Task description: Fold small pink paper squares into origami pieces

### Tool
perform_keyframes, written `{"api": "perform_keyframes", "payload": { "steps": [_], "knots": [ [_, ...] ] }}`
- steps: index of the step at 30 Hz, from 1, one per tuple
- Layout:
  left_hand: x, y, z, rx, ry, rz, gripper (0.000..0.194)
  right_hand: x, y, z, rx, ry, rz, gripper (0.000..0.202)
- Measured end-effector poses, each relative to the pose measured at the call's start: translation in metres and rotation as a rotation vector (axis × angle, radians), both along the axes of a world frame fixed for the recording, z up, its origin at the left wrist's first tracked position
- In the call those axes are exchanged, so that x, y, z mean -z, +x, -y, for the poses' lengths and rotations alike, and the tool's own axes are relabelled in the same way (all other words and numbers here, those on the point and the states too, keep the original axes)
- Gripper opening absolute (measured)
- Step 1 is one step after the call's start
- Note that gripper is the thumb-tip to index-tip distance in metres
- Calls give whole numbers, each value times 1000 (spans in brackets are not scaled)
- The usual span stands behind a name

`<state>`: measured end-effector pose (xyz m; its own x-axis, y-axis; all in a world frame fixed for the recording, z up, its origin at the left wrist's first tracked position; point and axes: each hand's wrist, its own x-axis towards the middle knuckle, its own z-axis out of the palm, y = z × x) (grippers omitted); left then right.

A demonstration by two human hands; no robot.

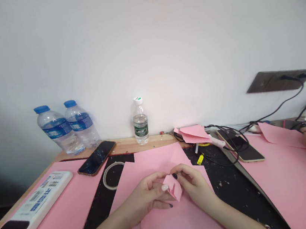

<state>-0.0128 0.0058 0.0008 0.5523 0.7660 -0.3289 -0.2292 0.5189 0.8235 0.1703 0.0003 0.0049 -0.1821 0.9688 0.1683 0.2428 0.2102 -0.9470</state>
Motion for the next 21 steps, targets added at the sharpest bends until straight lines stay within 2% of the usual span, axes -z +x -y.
{"api": "perform_keyframes", "payload": {
  "steps": [3,6,11,15,18,21],
  "knots": [
    [-2,-3,0,24,-41,28,38,-4,0,0,-27,11,-14,23],
    [-2,-3,1,16,-8,12,31,-6,-1,2,-50,10,-28,24],
    [-2,3,3,3,34,-39,31,-4,-7,7,-64,-53,-112,23],
    [-5,8,4,-115,92,-62,27,1,-9,7,-54,-103,-171,16],
    [-8,7,2,-270,178,-115,23,4,-9,6,-22,-86,-174,16],
    [-8,4,0,-391,231,-144,23,5,-11,7,-85,-101,-76,41]
  ]
}}
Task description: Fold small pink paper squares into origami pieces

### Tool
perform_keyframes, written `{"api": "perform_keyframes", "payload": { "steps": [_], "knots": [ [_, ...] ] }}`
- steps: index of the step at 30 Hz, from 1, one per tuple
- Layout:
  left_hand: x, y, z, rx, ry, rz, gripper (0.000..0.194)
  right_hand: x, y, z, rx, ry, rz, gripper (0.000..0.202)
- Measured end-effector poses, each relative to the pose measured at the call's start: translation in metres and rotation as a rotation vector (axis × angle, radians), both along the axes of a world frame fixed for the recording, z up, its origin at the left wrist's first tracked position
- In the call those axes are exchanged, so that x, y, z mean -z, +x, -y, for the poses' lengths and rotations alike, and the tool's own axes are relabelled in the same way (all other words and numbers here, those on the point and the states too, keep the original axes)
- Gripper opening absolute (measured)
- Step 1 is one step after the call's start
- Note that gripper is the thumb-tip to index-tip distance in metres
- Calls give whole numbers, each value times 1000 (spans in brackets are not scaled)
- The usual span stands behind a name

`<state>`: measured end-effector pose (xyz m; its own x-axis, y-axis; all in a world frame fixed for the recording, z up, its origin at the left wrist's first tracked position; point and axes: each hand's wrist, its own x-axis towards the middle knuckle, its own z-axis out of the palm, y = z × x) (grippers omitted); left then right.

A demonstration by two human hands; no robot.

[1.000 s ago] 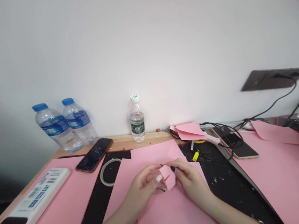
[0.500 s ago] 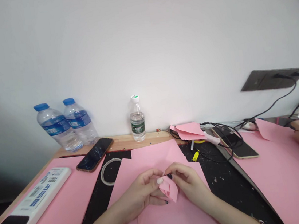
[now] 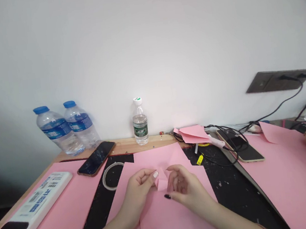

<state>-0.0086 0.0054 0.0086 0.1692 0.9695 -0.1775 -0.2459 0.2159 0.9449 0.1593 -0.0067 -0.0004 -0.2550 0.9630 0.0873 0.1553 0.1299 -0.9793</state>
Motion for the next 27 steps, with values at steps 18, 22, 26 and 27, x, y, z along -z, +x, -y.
{"api": "perform_keyframes", "payload": {
  "steps": [18,22,26,27],
  "knots": [
    [3,5,5,125,-88,94,32,2,0,2,11,-37,32,39],
    [5,7,8,166,-80,24,31,4,-2,2,83,-18,64,38],
    [8,8,10,225,-81,3,26,5,-1,-1,131,-36,43,28],
    [8,8,10,233,-75,2,25,5,0,-2,125,-49,26,24]
  ]
}}
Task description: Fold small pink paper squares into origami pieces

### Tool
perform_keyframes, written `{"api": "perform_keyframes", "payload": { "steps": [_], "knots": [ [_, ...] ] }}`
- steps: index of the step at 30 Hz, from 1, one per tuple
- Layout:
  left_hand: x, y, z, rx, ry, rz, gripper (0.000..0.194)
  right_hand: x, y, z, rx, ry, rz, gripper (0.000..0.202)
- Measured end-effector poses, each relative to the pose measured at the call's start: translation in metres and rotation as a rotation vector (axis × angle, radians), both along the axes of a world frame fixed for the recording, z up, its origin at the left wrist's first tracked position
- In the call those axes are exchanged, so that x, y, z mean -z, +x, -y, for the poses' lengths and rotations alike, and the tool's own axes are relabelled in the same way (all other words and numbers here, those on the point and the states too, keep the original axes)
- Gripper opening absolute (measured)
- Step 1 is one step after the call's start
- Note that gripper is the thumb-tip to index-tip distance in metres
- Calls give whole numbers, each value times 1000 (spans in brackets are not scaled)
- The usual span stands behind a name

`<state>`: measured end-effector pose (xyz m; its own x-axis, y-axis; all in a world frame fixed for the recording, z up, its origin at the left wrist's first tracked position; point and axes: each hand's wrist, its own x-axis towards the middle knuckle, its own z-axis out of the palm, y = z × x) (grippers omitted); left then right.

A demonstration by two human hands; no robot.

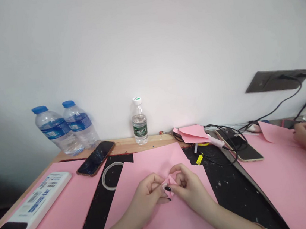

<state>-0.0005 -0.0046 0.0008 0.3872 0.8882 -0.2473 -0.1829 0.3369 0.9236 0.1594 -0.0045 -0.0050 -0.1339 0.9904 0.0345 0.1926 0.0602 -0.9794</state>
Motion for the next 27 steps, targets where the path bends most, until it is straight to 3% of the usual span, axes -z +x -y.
{"api": "perform_keyframes", "payload": {
  "steps": [11,19,27],
  "knots": [
    [2,0,-6,-77,79,16,19,5,-3,-4,-95,-209,-297,35],
    [-4,2,3,-169,190,-169,10,-1,2,-9,-127,-178,-309,33],
    [-5,-2,1,-194,258,-106,23,-1,9,-19,-55,-338,-690,37]
  ]
}}
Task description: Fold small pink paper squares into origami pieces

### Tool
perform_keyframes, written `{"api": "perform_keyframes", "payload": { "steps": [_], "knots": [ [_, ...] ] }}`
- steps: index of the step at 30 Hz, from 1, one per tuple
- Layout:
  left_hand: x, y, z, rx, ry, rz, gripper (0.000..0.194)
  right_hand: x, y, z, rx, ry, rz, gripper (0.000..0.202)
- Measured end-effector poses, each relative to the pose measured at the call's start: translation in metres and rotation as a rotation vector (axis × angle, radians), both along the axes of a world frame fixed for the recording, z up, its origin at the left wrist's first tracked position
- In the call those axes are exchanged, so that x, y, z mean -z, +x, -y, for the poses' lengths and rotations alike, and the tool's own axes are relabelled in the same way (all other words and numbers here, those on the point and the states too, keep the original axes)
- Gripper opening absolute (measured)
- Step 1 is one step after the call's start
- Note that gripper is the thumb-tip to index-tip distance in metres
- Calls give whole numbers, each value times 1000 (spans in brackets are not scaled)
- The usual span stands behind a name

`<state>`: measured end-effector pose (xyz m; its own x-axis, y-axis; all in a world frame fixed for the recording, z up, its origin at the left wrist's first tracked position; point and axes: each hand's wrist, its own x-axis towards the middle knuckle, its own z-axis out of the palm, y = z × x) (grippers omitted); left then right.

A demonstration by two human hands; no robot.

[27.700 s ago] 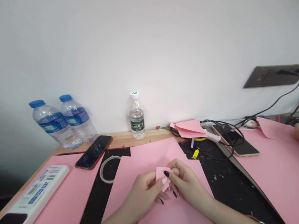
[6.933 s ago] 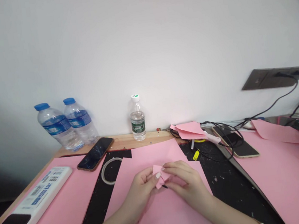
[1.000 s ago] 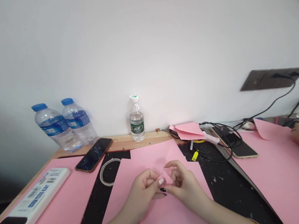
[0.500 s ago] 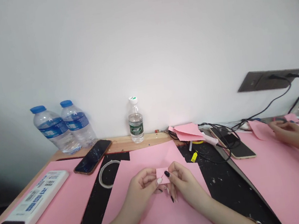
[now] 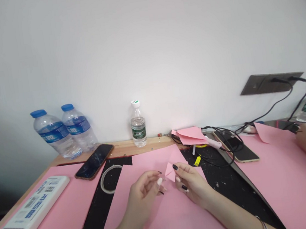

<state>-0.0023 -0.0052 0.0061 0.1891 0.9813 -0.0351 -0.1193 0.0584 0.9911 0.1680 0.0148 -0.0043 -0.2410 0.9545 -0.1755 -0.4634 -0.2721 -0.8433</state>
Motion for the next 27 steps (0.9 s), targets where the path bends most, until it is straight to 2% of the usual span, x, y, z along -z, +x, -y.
{"api": "perform_keyframes", "payload": {
  "steps": [4,7,9,13,16,22,27],
  "knots": [
    [3,2,0,107,-16,-96,22,3,-1,-2,-67,25,41,36],
    [8,4,2,179,11,-181,29,4,-4,-1,-57,47,66,34],
    [9,4,3,150,35,-219,30,3,-5,-1,-27,56,61,33],
    [6,2,4,-34,61,-268,30,1,-5,0,44,29,29,29],
    [2,0,3,-122,93,-292,29,0,-4,1,49,16,26,28],
    [2,-1,3,-166,126,-325,30,-1,-5,3,29,50,69,27],
    [3,1,5,-126,124,-281,30,1,-10,9,-96,136,221,31]
  ]
}}
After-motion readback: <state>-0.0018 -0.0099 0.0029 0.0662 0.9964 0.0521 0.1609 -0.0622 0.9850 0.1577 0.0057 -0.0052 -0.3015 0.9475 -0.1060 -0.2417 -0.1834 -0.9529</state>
